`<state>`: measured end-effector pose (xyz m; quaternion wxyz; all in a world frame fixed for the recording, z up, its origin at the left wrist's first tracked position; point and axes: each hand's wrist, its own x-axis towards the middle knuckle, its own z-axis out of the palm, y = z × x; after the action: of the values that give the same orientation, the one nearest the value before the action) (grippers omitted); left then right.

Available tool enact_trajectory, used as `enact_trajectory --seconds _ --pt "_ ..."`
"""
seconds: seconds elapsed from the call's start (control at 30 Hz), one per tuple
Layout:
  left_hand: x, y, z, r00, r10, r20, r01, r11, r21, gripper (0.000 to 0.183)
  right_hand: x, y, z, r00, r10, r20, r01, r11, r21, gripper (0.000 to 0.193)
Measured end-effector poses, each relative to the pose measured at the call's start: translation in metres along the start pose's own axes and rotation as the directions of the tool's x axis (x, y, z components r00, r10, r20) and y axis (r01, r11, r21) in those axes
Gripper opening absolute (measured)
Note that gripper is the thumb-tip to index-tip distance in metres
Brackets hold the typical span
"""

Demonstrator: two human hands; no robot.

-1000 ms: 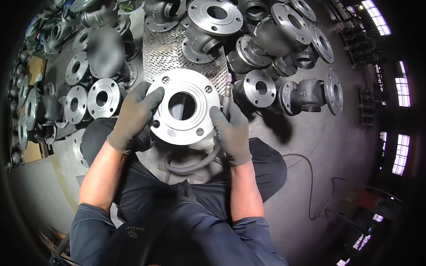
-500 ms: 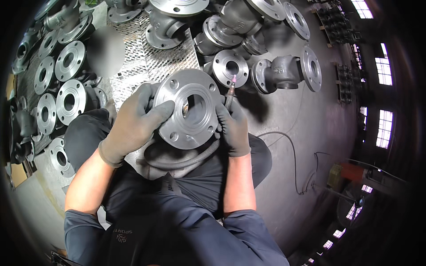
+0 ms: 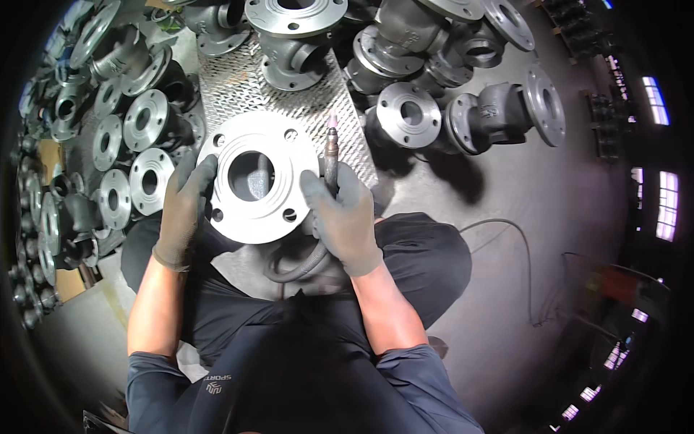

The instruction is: Deburring and marking metal valve body castings using a rotary tool and marking pencil while sitting on the workshop floor.

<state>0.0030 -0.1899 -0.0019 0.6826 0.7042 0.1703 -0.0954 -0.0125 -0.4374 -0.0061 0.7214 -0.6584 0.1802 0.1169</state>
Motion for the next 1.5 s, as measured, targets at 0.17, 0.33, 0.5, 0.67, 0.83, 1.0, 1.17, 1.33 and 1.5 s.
enact_trajectory --seconds 0.17,0.33,0.5,0.67,0.83,1.0,1.17,1.33,1.5 --pt "-0.002 -0.027 -0.034 0.98 0.196 -0.044 -0.187 0.97 0.154 0.034 -0.001 0.006 0.02 0.979 -0.154 0.137 0.17 0.978 -0.12 0.02" --pt "-0.011 -0.023 -0.045 0.964 0.226 -0.14 -0.176 0.937 0.301 0.034 -0.006 -0.001 0.045 0.927 -0.299 0.226 0.344 0.918 -0.196 0.03" --pt "-0.015 -0.028 -0.055 0.95 0.205 -0.234 -0.13 0.945 0.299 0.039 -0.004 0.0 0.061 0.873 -0.409 0.267 0.467 0.857 -0.217 0.041" --pt "-0.026 -0.032 -0.067 0.812 0.508 -0.287 -0.179 0.685 0.707 0.036 -0.007 0.0 0.066 0.855 -0.425 0.299 0.505 0.812 -0.291 0.041" --pt "-0.067 -0.013 -0.047 0.71 0.701 0.073 -0.611 0.561 0.559 0.088 -0.003 0.002 0.074 0.859 -0.401 0.319 0.479 0.849 -0.223 0.042" --pt "-0.073 -0.005 -0.035 0.814 0.557 0.163 -0.489 0.506 0.71 0.141 0.009 0.008 0.064 0.831 -0.409 0.376 0.494 0.854 -0.163 0.045" --pt "-0.07 0.002 -0.032 0.789 0.554 0.265 -0.498 0.325 0.804 0.136 0.015 0.014 0.023 0.961 -0.024 0.276 0.023 1.0 0.007 0.033" --pt "-0.067 0.001 -0.046 0.919 0.302 0.253 -0.371 0.454 0.81 0.133 -0.008 0.018 -0.004 0.947 -0.06 0.317 0.09 0.993 -0.082 0.039" --pt "-0.074 -0.011 -0.043 0.892 0.391 0.226 -0.423 0.546 0.723 0.135 -0.046 0.009 0.009 0.888 -0.034 0.458 0.149 0.964 -0.218 0.066"
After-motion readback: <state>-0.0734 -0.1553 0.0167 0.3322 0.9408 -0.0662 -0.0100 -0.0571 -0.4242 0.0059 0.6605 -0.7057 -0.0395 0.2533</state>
